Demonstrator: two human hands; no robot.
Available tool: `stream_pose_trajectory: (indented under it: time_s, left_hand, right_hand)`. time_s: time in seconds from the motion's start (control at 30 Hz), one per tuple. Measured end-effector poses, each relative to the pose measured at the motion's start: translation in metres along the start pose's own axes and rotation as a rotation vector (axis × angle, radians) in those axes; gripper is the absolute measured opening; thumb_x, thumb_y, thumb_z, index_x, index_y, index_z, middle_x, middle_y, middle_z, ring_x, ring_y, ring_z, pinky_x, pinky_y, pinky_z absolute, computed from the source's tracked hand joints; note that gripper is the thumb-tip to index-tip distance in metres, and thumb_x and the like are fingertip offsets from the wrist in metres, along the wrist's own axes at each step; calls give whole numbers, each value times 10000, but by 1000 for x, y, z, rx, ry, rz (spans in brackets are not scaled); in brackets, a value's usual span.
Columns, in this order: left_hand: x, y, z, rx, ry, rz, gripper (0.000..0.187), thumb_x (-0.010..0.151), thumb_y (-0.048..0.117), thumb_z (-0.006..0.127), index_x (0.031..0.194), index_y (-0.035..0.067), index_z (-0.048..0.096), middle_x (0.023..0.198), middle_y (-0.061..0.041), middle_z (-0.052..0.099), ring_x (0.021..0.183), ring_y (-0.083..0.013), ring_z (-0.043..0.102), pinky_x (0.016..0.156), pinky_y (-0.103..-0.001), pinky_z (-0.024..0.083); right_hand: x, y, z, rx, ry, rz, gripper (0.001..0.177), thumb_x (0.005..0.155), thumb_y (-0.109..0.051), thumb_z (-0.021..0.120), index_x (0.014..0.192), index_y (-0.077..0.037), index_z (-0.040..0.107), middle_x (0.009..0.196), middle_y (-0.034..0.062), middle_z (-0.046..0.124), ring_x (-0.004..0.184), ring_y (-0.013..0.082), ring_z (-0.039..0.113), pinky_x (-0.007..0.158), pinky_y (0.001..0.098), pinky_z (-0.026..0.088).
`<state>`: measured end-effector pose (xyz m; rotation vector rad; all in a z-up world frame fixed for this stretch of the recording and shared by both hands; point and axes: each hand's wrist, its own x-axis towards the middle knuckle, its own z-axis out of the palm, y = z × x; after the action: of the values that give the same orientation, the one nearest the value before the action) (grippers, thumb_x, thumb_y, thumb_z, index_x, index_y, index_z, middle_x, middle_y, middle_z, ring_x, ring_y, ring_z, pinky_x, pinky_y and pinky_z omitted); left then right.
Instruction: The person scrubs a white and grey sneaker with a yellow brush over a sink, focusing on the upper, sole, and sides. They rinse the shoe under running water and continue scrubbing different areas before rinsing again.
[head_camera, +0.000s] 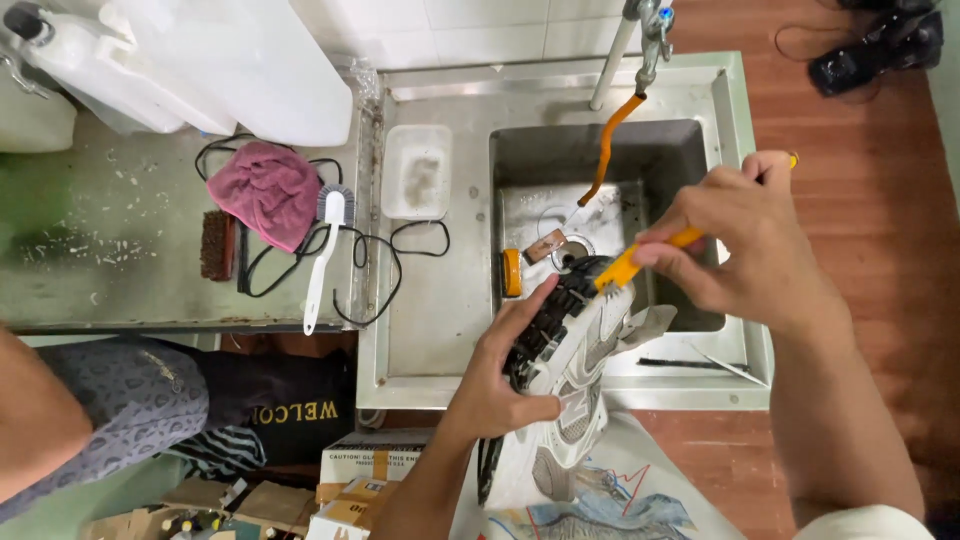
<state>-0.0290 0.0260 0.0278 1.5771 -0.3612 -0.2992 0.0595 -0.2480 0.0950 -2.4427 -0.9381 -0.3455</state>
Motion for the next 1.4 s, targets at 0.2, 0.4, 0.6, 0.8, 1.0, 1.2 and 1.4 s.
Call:
stream_pose_trajectory:
  time_s: [0.2, 0.4, 0.6, 0.8, 1.0, 1.2, 1.4]
  left_hand:
    - [5, -2, 0, 54, 81, -30, 1129, 625, 131, 756, 1684, 220, 376, 1303, -115, 552, 1121, -231, 658, 962, -344, 573]
    - [6, 1, 1, 84, 74, -51, 1155, 583, 134, 736, 1674, 240, 370, 1427, -110, 632, 1267, -233, 588, 1154, -439, 490]
    - [10, -14, 2, 36, 73, -64, 1158, 606, 152, 752, 1683, 258, 337, 1502, -162, 558, 1365, -316, 579, 1204, -557, 442]
    - [5, -23, 4, -43, 57, -23, 1150, 626, 167, 717, 1691, 225, 285, 1676, -217, 466, 1535, -392, 470, 1265, -672, 308]
    - [8, -26, -1, -43, 46, -55, 1155, 619, 160, 700, 1688, 229, 268, 1784, -184, 317, 1645, -394, 310, 1289, -703, 215]
    - [7, -27, -4, -140, 30, 12, 1151, 632, 201, 692, 1698, 166, 259, 1731, -215, 384, 1555, -395, 439, 1267, -621, 371]
    - [10, -23, -5, -187, 17, 44, 1148, 637, 162, 686, 1697, 107, 249, 1698, -235, 418, 1550, -402, 447, 1278, -594, 381]
  right_hand:
    - [2, -24, 0, 84, -18, -113, 249, 971, -482, 697, 852, -264, 712, 702, -157, 610, 652, 161, 430, 881, 422, 243]
    - [4, -30, 6, 29, -15, -125, 173, 973, -480, 707, 856, -355, 731, 731, -220, 641, 674, 147, 444, 846, 440, 233]
    - [8, -4, 13, -31, 38, -8, 248, 977, -480, 730, 827, -284, 716, 752, -199, 654, 688, 146, 459, 869, 419, 235]
    - [3, 21, 31, -3, 1, 6, 209, 961, -484, 735, 834, -320, 715, 717, -158, 624, 733, 126, 480, 867, 393, 273]
    - [11, 13, 32, 46, 27, -31, 204, 963, -462, 745, 845, -301, 704, 737, -218, 675, 663, 133, 473, 868, 403, 262]
    - [8, 19, 32, 94, 0, 21, 238, 968, -456, 732, 848, -252, 708, 791, -179, 710, 684, 132, 476, 880, 404, 271]
    - [7, 27, 31, 93, -18, 64, 225, 964, -476, 722, 851, -282, 742, 754, -145, 697, 751, 129, 501, 934, 383, 284]
